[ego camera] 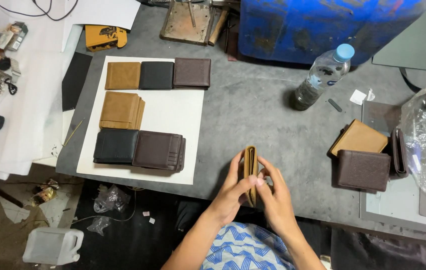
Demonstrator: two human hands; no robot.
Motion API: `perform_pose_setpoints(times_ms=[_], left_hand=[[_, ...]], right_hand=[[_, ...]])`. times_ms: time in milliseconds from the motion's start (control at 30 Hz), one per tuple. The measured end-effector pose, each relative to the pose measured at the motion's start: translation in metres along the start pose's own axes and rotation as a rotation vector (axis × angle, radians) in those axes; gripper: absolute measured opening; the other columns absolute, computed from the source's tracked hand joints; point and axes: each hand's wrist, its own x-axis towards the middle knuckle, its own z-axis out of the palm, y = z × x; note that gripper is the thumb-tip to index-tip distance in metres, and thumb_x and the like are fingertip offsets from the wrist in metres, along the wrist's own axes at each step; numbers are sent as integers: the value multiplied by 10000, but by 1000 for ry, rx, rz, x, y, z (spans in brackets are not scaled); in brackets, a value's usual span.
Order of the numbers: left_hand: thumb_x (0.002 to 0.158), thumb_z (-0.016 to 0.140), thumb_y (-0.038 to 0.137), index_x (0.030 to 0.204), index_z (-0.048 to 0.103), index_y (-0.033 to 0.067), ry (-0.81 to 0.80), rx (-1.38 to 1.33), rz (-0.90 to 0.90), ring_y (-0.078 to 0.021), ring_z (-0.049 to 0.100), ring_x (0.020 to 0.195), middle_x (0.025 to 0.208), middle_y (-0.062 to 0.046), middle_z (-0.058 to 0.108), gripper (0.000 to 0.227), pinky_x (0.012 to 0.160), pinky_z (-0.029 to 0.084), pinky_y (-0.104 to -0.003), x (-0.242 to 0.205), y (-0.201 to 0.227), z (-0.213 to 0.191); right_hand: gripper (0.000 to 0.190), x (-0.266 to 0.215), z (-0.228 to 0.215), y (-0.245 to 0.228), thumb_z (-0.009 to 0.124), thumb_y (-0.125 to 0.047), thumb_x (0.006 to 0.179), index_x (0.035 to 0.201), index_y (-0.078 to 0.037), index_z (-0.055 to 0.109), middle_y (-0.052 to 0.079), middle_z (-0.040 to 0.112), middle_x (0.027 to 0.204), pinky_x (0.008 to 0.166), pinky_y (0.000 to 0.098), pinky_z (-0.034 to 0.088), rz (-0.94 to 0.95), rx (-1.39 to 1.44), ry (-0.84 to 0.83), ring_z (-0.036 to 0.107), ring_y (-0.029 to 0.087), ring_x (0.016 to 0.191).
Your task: Inspecting and organizing leather wallets into stacks on a workbench
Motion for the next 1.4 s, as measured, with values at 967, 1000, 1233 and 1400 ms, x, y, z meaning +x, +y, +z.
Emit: perform_pose_setpoints(times_ms=[967, 1000, 1233, 1400], left_hand=[[981, 507, 281, 1487, 545, 234, -268, -630, -160, -634, 651, 884, 1313, -332, 633, 510, 756, 581, -688, 44, -53, -30], [1042, 508, 281, 1496, 515, 227, -262, -524, -112, -618, 662, 860, 1288, -341, 641, 457, 705, 613, -633, 47, -54, -31], [1009, 631, 388, 1425, 569, 348, 27, -604, -187, -582, 689, 874, 1241, -328, 664, 422, 768, 611, -659, 36, -37, -20], [1043, 484, 281, 1353, 594, 63, 147, -434, 28, -309, 670, 1094, 1251, -195, 685, 394, 921, 539, -399, 28, -22, -13]], right_hand=[[383, 45, -29, -19, 643, -331, 1071, 749, -123, 632, 8, 593, 654, 546, 222, 351, 94, 368, 354, 488, 99, 600], [382, 42, -30, -27, 605, -341, 1091, 775, -126, 623, -2, 594, 690, 583, 230, 359, 83, 334, 317, 493, 99, 641], [362, 33, -30, 9, 446, -250, 958, 1275, -106, 547, -36, 524, 899, 732, 167, 392, 22, 768, 405, 509, 46, 769], [110, -5, -12, 2, 599, 96, 943, 957, 9, 665, 169, 660, 985, 834, 314, 555, -613, -96, 474, 662, 256, 940]])
